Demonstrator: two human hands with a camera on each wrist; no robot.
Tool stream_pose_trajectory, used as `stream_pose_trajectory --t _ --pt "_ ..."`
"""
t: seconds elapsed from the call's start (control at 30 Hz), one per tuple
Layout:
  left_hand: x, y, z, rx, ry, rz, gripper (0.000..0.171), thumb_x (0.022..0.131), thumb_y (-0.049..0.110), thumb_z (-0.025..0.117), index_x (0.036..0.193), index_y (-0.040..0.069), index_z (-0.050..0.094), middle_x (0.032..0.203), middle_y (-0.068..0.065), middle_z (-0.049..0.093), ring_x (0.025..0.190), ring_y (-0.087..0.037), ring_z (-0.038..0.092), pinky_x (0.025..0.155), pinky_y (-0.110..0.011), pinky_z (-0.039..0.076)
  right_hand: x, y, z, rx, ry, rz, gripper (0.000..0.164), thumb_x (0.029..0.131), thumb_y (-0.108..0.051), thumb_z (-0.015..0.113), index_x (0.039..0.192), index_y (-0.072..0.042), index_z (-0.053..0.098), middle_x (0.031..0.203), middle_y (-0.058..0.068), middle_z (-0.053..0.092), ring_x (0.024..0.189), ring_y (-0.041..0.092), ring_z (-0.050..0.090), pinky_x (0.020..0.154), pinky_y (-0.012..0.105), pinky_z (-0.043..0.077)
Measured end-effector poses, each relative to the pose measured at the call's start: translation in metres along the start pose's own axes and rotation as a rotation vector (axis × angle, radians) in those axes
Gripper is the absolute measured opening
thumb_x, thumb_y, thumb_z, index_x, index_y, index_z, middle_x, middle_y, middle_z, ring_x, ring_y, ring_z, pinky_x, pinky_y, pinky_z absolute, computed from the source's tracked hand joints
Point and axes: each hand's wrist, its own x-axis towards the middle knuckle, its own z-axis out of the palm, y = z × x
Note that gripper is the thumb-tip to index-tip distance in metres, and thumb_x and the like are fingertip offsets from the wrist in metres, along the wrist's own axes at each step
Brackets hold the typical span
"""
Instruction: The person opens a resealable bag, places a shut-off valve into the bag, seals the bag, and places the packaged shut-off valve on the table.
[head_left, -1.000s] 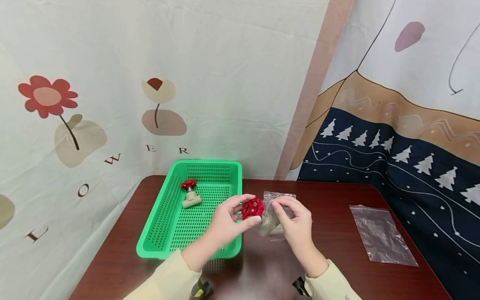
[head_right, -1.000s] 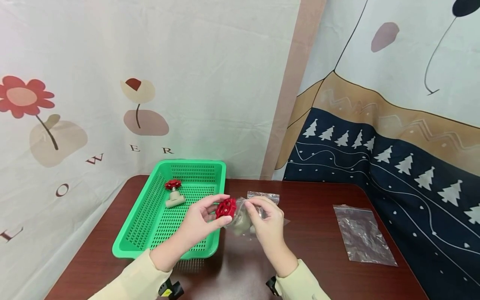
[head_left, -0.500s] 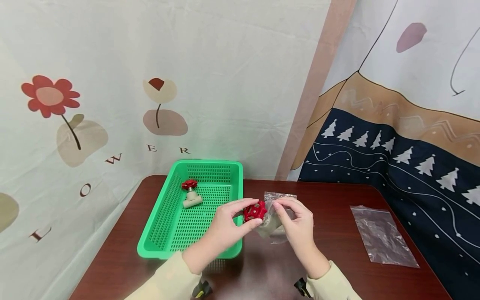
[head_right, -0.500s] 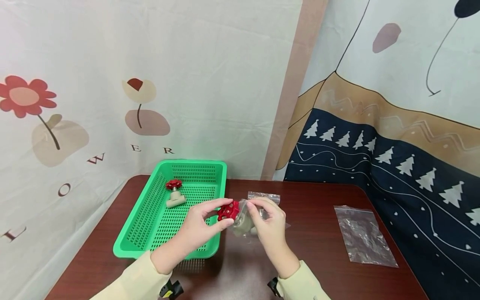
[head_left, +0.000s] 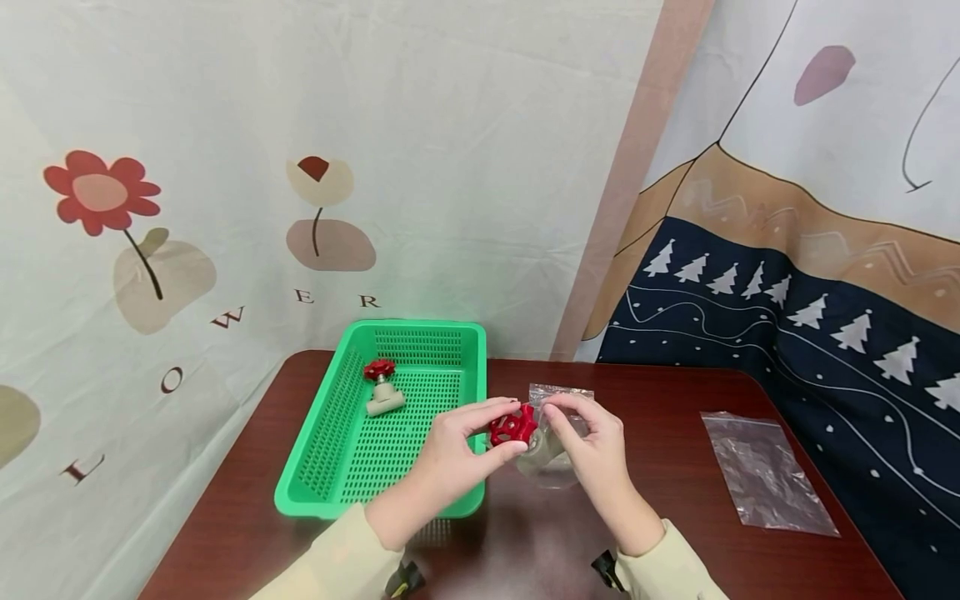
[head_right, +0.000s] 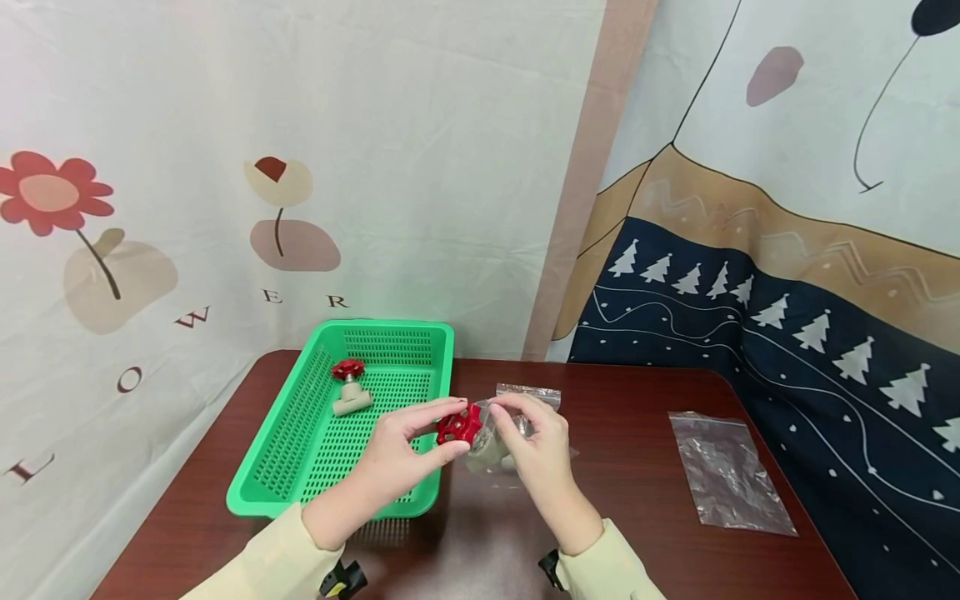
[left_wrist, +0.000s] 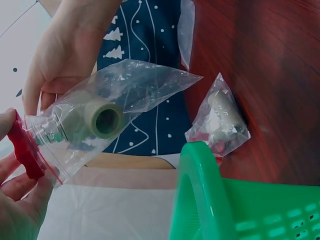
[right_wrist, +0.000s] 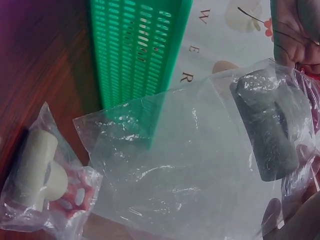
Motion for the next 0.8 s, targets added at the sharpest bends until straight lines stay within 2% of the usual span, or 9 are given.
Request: stream_pose_trajectory --t 0.07,0.3,0.4,0.53,0.63,0.8 --pt "0.000 0.000 0.000 0.006 0.004 0.014 0.048 0.078 0.041 0.075 0.120 0.022 0.066 0.122 0.008 0.064 0.111 -0.009 0.061 0.081 -0.024 0.054 0.000 -0.001 0.000 -0.011 0.012 -0.021 0.016 0.078 0.008 0.069 0.093 0.003 0.070 0.088 0.015 0.071 0.081 0.005 0.064 0.074 0.013 0.052" --pt "0.000 0.001 -0.001 -0.028 0.003 -0.008 0.047 0.077 0.038 0.076 0.121 0.023 0.066 0.124 0.008 0.063 0.113 -0.009 0.060 0.083 -0.022 0.053 -0.005 0.030 0.002 0.021 0.005 -0.047 0.018 0.081 0.003 0.069 0.097 -0.003 0.071 0.093 0.012 0.071 0.088 0.002 0.064 0.079 0.015 0.052" --pt "0.000 0.001 -0.001 -0.042 0.007 -0.004 0.047 0.078 0.038 0.076 0.121 0.024 0.065 0.125 0.007 0.063 0.112 -0.010 0.060 0.082 -0.022 0.053 -0.003 0.019 0.000 0.036 -0.005 -0.075 0.017 0.080 0.010 0.067 0.094 0.002 0.069 0.093 0.016 0.068 0.091 0.003 0.062 0.079 0.014 0.051" --pt "-0.001 0.000 -0.001 -0.018 0.027 0.037 0.047 0.078 0.037 0.076 0.122 0.023 0.065 0.125 0.001 0.063 0.113 -0.012 0.060 0.081 -0.023 0.054 0.000 0.005 -0.002 0.062 -0.003 -0.091 0.013 0.079 0.012 0.066 0.091 0.006 0.068 0.091 0.018 0.065 0.089 0.006 0.061 0.077 0.014 0.052" --pt "-0.001 -0.002 -0.001 -0.005 0.058 0.067 0.047 0.078 0.036 0.076 0.121 0.019 0.065 0.124 -0.002 0.064 0.113 -0.015 0.061 0.081 -0.026 0.055 0.001 0.003 -0.004 0.062 0.005 -0.064 0.012 0.080 0.011 0.065 0.090 0.006 0.068 0.089 0.017 0.066 0.087 0.005 0.060 0.073 0.013 0.051" --pt "0.000 -0.002 -0.001 -0.012 0.119 0.075 0.045 0.078 0.033 0.077 0.118 0.015 0.067 0.122 -0.003 0.065 0.113 -0.018 0.061 0.080 -0.027 0.055 0.002 0.009 -0.005 0.063 0.002 -0.054 0.011 0.081 0.011 0.064 0.089 0.004 0.068 0.088 0.016 0.065 0.085 0.004 0.058 0.068 0.014 0.048"
